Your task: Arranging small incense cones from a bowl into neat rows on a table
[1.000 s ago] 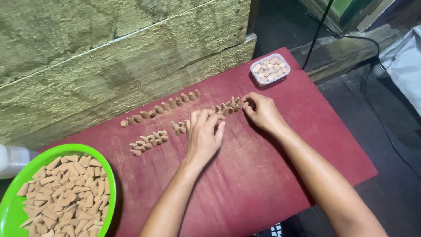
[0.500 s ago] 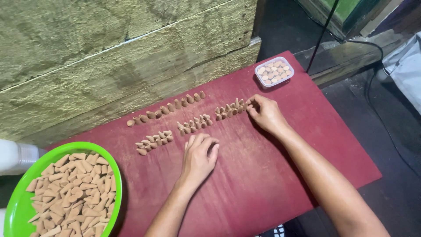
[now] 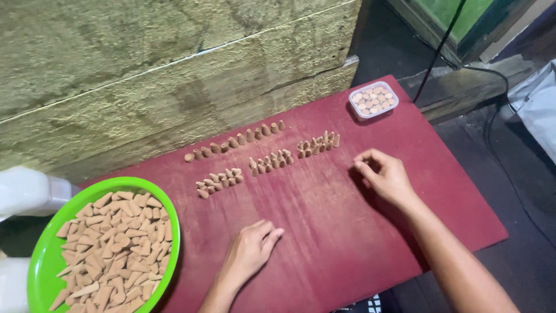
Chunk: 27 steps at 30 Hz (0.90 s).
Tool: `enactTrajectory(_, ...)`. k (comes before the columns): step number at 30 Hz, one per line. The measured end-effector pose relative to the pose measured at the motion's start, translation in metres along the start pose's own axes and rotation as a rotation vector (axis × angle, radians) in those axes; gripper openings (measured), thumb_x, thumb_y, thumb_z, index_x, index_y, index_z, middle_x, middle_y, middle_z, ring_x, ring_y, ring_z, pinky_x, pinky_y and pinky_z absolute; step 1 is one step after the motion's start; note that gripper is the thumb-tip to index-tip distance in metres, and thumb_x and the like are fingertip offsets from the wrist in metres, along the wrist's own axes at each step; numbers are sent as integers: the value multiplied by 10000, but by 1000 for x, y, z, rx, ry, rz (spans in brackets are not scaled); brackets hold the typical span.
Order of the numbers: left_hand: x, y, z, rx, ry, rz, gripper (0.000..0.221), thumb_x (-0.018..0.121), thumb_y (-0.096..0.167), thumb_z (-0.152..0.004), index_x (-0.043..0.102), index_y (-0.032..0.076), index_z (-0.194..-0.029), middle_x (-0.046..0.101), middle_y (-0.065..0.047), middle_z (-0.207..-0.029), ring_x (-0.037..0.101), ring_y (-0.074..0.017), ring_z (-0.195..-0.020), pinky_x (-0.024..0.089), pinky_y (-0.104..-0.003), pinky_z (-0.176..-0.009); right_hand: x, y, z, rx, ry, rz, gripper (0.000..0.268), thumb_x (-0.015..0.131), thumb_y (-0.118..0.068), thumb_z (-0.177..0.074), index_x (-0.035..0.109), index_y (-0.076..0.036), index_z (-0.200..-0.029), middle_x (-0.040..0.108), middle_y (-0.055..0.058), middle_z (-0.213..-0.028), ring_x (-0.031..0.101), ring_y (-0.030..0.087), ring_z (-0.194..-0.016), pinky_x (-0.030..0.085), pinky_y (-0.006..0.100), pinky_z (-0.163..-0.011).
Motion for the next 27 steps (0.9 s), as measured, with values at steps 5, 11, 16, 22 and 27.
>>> enactTrajectory(5, -21, -12, 65, -157, -17, 87, 80, 495, 204, -1014, 567, 175, -994, 711, -59, -867, 735, -278, -808, 503, -401, -720, 15, 13, 67, 58, -7, -145, 266, 638, -209, -1011, 616, -118, -763, 575, 13, -526, 504, 97, -516, 415, 272, -579)
enactTrajectory(11, -33, -35, 140, -228, 43, 90, 115, 659, 316, -954, 665, 217, -896, 723, 17, -791, 713, -197, -713, 512, -352, -691, 60, 29, 122, -75, -25, -168, 485, 483, -273, -1069, 539, -99, -620, 555, 9, -655, 532, 120, -623, 414, 287, -620)
enactTrajectory(16, -43, -68, 193, -400, 149, 60, 209, 602, 383, -948, 626, 233, -805, 779, 30, -699, 754, -217, -642, 526, -374, -606, 104, -22, 147, -87, -80, -23, 295, 482, -259, -1032, 738, -115, -1000, 839, 5, -954, 773, 106, -926, 559, 268, -894)
enactTrajectory(22, -75, -61, 223, -202, 255, 246, 598, 367, -117, -804, 719, 179, -1185, 617, -14, -1151, 691, -161, -790, 609, -266, -758, 158, -90, 149, -408, -207, 7, 233, 533, 17, -904, 738, -93, -907, 801, 25, -913, 741, 162, -916, 545, 282, -891)
enactTrajectory(27, -144, -14, 239, 194, 632, -96, 343, 511, -189, -791, 740, 15, -943, 701, -81, -877, 659, -219, -774, 567, -336, -713, 212, -152, 139, -686, -344, 33, 92, 569, -122, -978, 633, -59, -958, 659, 63, -945, 644, 206, -904, 496, 334, -826)
Point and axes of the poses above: each hand's wrist, its own z-axis away from the middle knuckle, its own x-axis out of the palm, y = z × x, the point moved 3 cm from there along -z, towards the middle knuckle
